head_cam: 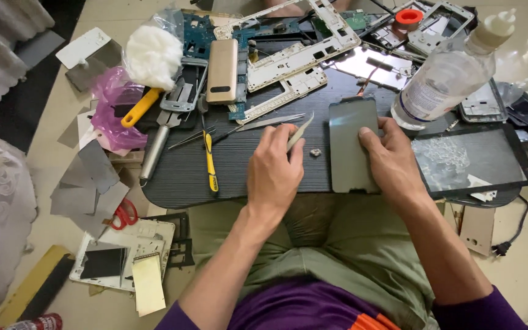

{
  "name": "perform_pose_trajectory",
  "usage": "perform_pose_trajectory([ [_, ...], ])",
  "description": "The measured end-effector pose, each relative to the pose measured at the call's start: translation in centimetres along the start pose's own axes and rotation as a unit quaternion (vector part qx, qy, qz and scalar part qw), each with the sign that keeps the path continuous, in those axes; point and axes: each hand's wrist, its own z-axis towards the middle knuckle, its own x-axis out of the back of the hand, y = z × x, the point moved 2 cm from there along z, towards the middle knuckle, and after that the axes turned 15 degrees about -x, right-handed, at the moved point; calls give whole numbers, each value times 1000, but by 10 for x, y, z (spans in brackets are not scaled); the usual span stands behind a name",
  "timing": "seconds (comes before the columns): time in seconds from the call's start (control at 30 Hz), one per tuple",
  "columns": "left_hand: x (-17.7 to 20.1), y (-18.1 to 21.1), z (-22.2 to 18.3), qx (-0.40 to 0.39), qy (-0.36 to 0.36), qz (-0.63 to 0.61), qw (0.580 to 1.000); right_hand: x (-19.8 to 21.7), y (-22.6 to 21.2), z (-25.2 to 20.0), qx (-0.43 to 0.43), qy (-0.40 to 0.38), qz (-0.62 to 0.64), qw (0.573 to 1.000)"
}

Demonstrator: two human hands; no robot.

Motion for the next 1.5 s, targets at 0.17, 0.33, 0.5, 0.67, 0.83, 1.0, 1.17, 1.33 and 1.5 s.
perform_pose_trajectory([
  [0.17,-4,-8,1,13,-33,15,999,0,-2,-2,9,-7,6,1000],
  [0.33,11,-4,-2,42,-64,-44,996,1,-2,1,9,3,-14,1000],
  [0.5,23,-4,-6,24,-117,-14,993,1,-6,-2,22,7,-60,998],
  [0.67,24,-8,-9,48,-133,-17,990,2,-3,1,9,2,-54,998],
  [0.83,24,-12,-10,18,-164,-2,986,2,-3,0,10,8,-59,998],
  [1.0,27,-7,-10,8,-186,8,983,0,-14,-11,2,13,-68,998],
  [1.17,25,-8,-9,-10,-199,32,979,1,-9,-5,-1,16,-76,997],
  [1.33,18,-11,-14,-10,-183,54,982,0,-12,-10,-3,16,-81,997],
  [1.5,16,-10,-11,5,-87,38,995,-3,-18,-16,4,4,-102,995],
])
